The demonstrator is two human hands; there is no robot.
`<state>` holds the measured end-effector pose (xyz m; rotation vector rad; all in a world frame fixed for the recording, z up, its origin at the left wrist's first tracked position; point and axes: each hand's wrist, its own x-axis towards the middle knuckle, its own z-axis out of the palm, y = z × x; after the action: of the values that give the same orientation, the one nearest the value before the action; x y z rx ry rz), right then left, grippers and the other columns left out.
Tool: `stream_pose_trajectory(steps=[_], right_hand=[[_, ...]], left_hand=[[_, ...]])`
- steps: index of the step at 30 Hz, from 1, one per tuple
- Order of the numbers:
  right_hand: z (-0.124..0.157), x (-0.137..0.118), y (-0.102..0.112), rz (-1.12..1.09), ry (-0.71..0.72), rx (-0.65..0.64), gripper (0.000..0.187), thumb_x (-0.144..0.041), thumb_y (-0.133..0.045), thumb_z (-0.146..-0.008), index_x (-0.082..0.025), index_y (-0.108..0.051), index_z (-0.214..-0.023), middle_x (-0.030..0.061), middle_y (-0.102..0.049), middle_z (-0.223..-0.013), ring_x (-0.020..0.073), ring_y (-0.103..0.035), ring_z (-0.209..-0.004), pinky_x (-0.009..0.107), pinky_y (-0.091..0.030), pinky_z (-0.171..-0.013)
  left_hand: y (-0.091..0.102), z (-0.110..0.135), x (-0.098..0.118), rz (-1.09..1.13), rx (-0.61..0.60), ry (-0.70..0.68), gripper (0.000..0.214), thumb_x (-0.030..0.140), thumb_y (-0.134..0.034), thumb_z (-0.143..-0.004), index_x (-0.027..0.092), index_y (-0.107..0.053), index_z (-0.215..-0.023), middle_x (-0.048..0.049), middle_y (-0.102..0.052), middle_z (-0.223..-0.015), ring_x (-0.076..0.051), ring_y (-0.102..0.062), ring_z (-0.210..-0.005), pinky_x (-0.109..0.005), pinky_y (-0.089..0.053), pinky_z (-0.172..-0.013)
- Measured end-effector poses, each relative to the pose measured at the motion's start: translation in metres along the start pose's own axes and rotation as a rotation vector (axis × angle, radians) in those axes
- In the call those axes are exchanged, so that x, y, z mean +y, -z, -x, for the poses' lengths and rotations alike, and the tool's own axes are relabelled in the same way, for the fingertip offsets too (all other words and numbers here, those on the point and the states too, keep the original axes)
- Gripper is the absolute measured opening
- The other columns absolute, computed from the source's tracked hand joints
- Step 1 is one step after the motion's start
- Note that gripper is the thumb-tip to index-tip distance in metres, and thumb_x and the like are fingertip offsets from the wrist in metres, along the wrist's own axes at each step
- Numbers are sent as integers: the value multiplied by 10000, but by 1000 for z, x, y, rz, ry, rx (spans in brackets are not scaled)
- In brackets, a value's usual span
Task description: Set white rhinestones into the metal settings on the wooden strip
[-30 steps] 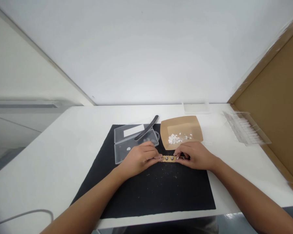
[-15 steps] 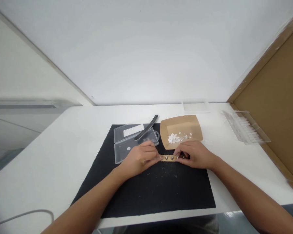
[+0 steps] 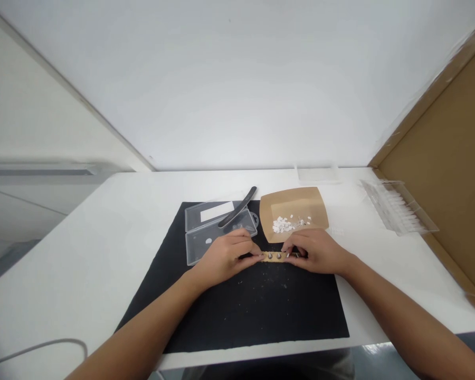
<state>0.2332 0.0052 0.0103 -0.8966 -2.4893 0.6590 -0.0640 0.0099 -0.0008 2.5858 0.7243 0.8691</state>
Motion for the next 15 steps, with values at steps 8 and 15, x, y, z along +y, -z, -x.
stream_pose_trajectory(steps=[8, 15], right_hand=[[0, 1, -1, -1, 4, 1, 123, -351, -688, -985, -241, -713, -1032, -25, -665, -751, 117, -588, -671, 260, -429, -677], [0, 2, -1, -2, -7, -8, 133, -366, -685, -989, -245, -713, -1038, -26, -662, -746, 122, -592, -680, 269, -436, -687]], left_hand=[[0, 2, 0, -11, -34, 66, 95, 262, -663, -1018, 195, -646, -954, -23, -744, -864, -184, -628, -846, -281, -500, -714], [1, -1, 0, -52, -43, -15, 202, 275, -614, -1048, 188, -679, -878, -27, -695, -789, -173, -610, -782, -300, -506, -747]])
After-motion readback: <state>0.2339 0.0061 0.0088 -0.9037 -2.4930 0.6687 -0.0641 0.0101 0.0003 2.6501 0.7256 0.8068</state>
